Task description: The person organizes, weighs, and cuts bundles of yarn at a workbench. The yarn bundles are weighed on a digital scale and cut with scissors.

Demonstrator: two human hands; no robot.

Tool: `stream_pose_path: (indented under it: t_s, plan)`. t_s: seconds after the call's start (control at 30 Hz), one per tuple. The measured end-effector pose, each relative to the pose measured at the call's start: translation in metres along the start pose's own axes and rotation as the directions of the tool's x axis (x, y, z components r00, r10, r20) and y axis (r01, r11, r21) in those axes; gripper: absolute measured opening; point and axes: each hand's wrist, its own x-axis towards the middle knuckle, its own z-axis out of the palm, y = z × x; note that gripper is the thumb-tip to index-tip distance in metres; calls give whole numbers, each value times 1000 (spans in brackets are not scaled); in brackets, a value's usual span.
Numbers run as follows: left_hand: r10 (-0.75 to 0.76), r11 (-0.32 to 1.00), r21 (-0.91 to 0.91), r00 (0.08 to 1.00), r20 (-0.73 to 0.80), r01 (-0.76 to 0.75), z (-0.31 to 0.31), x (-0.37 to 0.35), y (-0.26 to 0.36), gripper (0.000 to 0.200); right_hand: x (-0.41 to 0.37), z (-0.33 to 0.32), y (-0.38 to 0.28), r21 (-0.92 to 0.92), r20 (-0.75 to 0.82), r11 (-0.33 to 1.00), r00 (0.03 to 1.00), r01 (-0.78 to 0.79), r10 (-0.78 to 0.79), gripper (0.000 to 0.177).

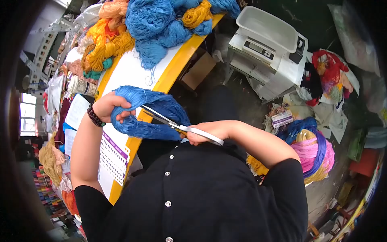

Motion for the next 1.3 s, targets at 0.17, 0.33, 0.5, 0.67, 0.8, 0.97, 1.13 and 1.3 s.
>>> stream_pose_path:
  t_s: [0.17, 0.33, 0.5, 0.67, 0.8, 0.97, 1.13, 1.3]
  plan:
    - [-66, 957, 282, 997, -28, 72, 19, -7, 2, 17, 37, -7, -1, 208, -7, 975, 997, 76, -76, 76]
    - [-63, 889, 440, 987, -149, 123, 34, -14, -8, 16, 58, -8, -24, 100, -115, 994, 993, 39, -28, 57]
    - [31, 921, 373, 976, 217, -112, 37, -9, -37, 15, 65, 8, -27, -28, -91, 987, 982, 161, -163, 35]
    - [22, 911, 408, 994, 112, -66, 19, -8, -60, 19, 46, 15, -33, -3, -228, 992, 966, -128, 124, 43]
    - [0, 899, 435, 996, 94, -41, 35, -15, -63, 22, 63, 20, -45, -31, -139, 998, 989, -50, 45, 75]
    - [26, 926, 374, 996, 81, -55, 8, -22, -78, 18, 60, 24, -62, -33, -167, 958, 946, -285, 276, 73]
    - [25, 886, 461, 998, 49, -45, 7, -27, -84, 20, 85, 37, -71, 76, -204, 977, 955, -201, 213, 73]
    - [38, 892, 451, 999, -8, -30, -7, -32, -90, 19, 96, 34, -57, 9, -241, 984, 955, -179, 176, 72]
